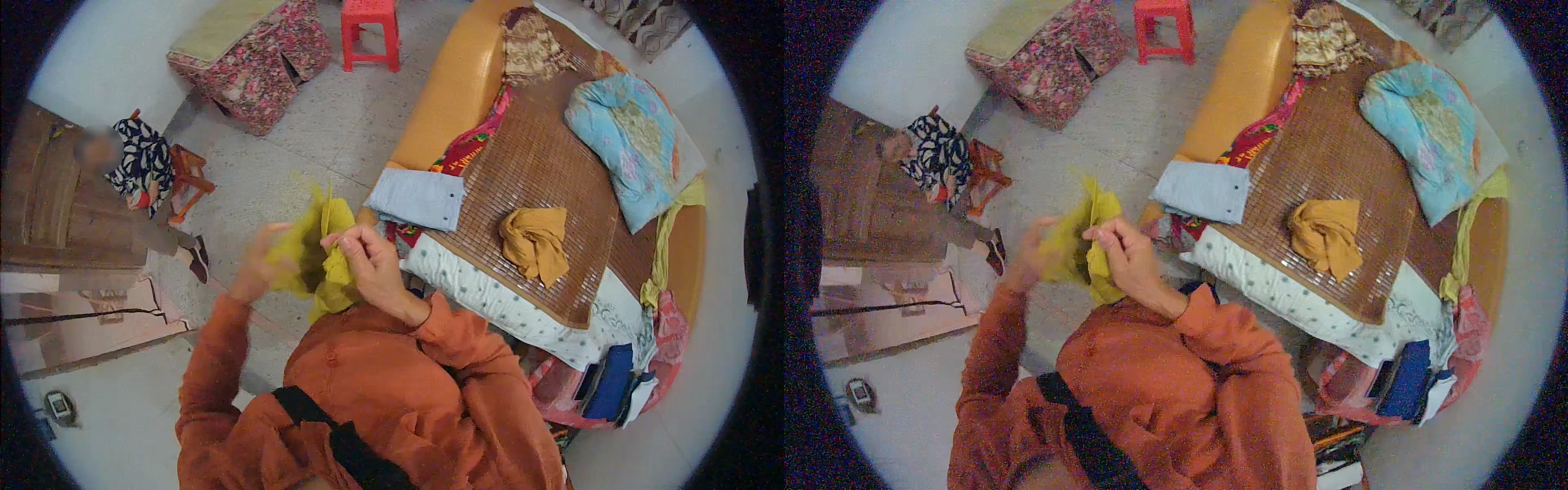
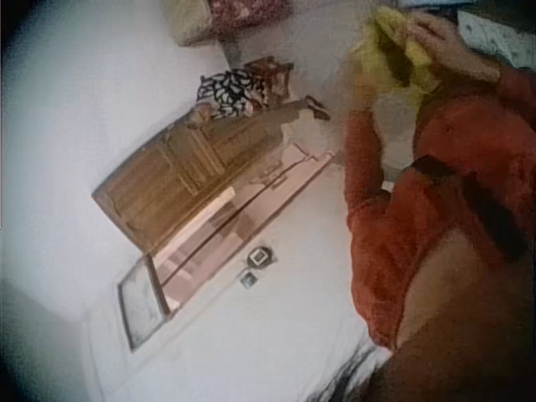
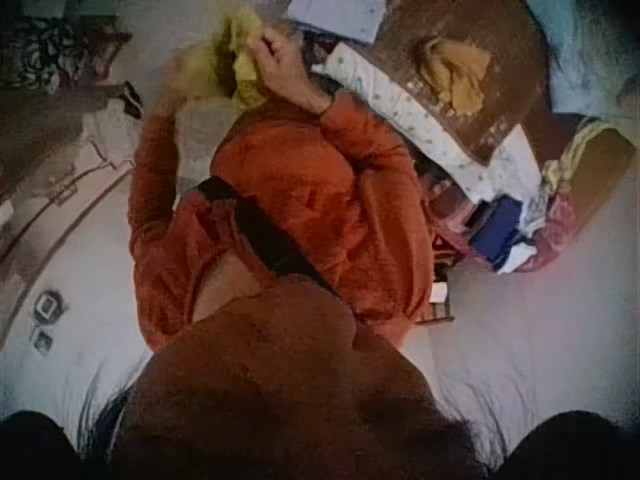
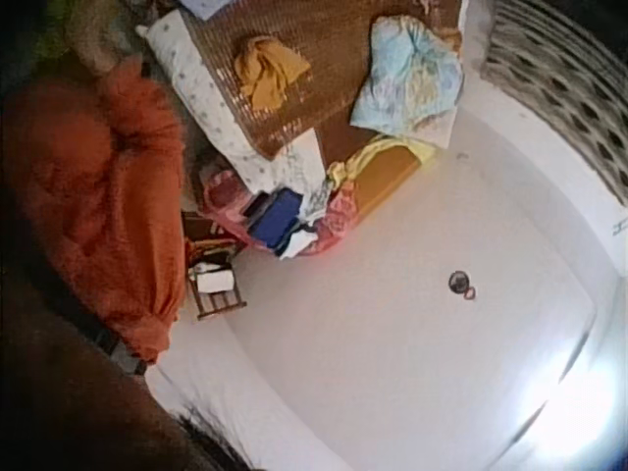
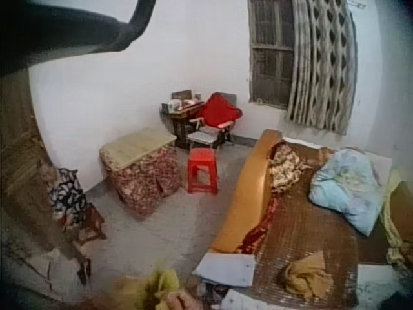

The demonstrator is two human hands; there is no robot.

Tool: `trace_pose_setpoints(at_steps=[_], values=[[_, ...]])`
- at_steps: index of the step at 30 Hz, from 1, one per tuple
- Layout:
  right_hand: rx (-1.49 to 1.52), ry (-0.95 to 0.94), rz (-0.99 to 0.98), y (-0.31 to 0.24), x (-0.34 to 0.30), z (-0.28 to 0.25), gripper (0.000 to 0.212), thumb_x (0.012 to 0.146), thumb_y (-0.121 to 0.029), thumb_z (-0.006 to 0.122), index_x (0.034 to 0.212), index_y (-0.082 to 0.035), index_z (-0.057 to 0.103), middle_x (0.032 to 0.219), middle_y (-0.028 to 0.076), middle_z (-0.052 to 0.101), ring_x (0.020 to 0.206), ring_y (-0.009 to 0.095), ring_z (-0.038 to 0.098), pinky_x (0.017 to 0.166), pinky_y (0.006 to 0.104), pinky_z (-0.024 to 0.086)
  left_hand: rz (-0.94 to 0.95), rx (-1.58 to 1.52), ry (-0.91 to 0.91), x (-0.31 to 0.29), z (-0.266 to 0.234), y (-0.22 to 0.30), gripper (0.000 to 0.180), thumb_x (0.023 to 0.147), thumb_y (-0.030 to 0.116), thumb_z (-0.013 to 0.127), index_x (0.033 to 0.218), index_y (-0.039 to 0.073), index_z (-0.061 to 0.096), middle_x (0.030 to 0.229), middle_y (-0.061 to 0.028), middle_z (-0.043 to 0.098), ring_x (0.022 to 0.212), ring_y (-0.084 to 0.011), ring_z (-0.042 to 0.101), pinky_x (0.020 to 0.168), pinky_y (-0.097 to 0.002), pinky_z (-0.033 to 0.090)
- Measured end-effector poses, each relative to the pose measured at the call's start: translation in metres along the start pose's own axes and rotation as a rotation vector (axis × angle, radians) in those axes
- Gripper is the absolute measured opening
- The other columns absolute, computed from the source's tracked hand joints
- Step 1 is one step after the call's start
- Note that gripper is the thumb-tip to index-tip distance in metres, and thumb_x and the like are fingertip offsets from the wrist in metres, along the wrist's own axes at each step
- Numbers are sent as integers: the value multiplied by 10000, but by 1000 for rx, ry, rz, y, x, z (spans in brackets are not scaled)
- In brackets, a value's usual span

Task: The person folds a striped garment on a bamboo mat, then picks up and folds a mustard-colored shirt, and finally folds a yellow shirt. The person places the folded items on a chair.

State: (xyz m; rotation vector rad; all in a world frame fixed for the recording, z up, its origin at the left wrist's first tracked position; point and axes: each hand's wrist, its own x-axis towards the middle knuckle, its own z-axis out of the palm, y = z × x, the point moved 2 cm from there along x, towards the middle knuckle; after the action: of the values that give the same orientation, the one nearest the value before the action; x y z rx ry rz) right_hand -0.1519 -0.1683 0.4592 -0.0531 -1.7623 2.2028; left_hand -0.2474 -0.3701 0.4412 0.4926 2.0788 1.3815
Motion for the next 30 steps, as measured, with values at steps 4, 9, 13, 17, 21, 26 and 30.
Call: trace_pose_setpoints(at_steps=[4, 9, 13, 17, 21, 26, 30], values=[[-216, -130, 185, 18, -23, -31, 134, 886, -105, 499, 815, 4, 529, 870, 71, 627, 859, 108, 553, 733, 259, 449, -10, -89, -535, 12, 118, 7, 649, 745, 196, 686, 1278, 46, 347, 1294, -88, 401, 1174, -187, 402, 955, -332, 362], [-268, -101, -171, -95, -23, -83, 88, 840, -82, 529, 862, -10, 576, 863, 124, 617, 849, 255, 602, 713, 297, 478, -10, 110, -568, 16, 165, -7, 459, 772, 351, 652, 1118, 71, 541, 1038, -126, 601, 956, -234, 575, 826, -331, 434], [-191, -46, -650, -186, -13, -116, 78, 830, -68, 531, 867, -14, 574, 863, 119, 613, 832, 254, 596, 708, 301, 477, -4, 180, -611, 31, 191, -2, 403, 797, 381, 623, 1036, 58, 591, 927, -130, 634, 845, -231, 610, 748, -329, 458], [-127, -61, -835, -209, 3, -140, 75, 820, -55, 534, 872, -17, 572, 863, 113, 609, 814, 253, 591, 703, 305, 477, -2, 164, -619, 44, 214, -13, 397, 781, 372, 632, 1012, 52, 595, 890, -132, 640, 815, -247, 616, 724, -327, 462], [-95, -75, -885, -209, 17, -157, 78, 809, -41, 536, 877, -21, 570, 864, 108, 605, 796, 252, 586, 698, 309, 476, -12, 311, -572, 52, 222, 0, 398, 771, 370, 624, 1002, 47, 592, 894, -143, 634, 824, -273, 612, 730, -342, 462], [-87, -68, -896, -199, 32, -175, 91, 796, -25, 539, 883, -25, 568, 864, 101, 599, 774, 251, 579, 692, 314, 476, -174, 291, -547, 55, 236, 9, 411, 778, 398, 609, 1020, 66, 592, 954, -142, 623, 876, -267, 602, 761, -346, 459], [-128, -46, -863, -187, 36, -196, 107, 786, -11, 541, 888, -28, 566, 864, 96, 595, 756, 250, 573, 687, 318, 475, -232, 255, -516, 55, 243, 19, 392, 777, 375, 618, 1003, 55, 596, 932, -143, 628, 868, -260, 606, 757, -337, 459]])
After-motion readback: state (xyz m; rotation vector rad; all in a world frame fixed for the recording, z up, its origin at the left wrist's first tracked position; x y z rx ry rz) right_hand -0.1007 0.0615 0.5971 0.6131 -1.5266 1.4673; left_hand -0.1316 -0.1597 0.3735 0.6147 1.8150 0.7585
